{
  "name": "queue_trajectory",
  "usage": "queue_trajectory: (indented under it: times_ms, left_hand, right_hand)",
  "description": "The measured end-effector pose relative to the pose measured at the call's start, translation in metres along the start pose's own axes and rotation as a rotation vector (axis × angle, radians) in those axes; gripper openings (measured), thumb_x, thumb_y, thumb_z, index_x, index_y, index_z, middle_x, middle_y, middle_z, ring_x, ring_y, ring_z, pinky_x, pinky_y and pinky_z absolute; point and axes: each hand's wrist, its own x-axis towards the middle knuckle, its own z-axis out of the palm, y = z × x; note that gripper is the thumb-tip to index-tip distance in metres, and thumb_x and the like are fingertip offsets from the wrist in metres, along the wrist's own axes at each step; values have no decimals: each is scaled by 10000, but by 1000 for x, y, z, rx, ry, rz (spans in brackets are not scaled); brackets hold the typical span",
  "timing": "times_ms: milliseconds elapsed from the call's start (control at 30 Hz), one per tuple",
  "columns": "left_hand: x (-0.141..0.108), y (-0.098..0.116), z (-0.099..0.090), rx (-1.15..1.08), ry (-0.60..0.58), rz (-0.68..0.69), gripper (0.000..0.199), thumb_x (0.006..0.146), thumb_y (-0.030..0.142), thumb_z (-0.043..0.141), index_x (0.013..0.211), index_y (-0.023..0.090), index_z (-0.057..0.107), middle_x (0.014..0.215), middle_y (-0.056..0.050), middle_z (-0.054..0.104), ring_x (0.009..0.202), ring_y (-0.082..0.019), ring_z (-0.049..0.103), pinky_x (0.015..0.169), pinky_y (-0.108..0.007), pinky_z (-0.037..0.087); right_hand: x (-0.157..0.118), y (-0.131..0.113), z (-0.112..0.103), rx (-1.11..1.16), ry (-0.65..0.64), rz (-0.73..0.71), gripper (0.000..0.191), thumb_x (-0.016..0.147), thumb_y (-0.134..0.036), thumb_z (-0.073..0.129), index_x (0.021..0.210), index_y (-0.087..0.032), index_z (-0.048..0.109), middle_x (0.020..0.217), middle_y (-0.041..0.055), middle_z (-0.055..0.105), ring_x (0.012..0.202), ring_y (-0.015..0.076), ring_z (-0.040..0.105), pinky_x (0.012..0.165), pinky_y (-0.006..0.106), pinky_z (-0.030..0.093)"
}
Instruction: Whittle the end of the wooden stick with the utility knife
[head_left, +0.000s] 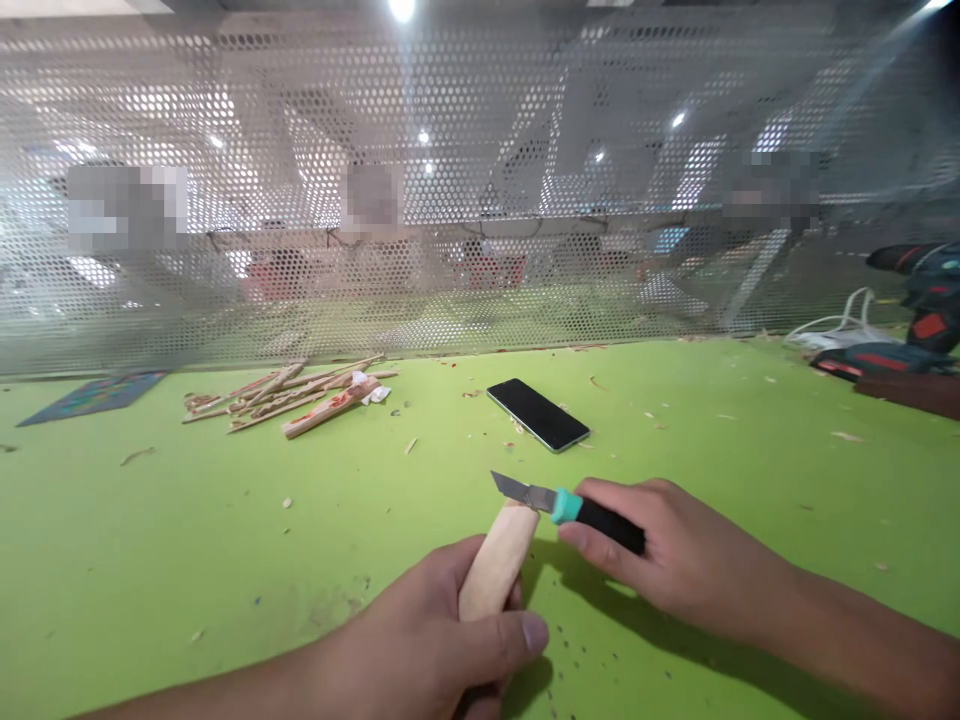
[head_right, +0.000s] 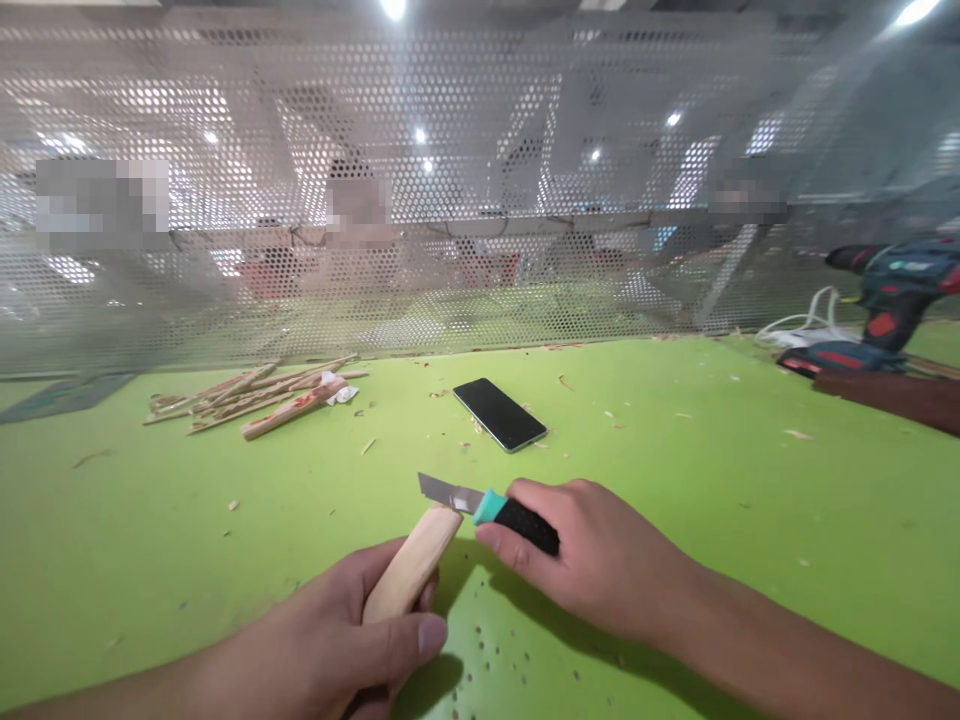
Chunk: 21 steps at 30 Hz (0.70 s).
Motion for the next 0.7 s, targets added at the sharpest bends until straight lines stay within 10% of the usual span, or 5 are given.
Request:
queue_trajectory:
  times_ms: [700]
  left_hand:
    - [5,-8,3,-111,66,29,434,848,482,766,1064,197,520,447,124,467,331,-61,386,372,-150,412]
  right_hand:
    - [-9,-12,13,8,-81,-37,488,1071,-628,360,869,-224,545,726,30,657,621,203,585,568,299,310]
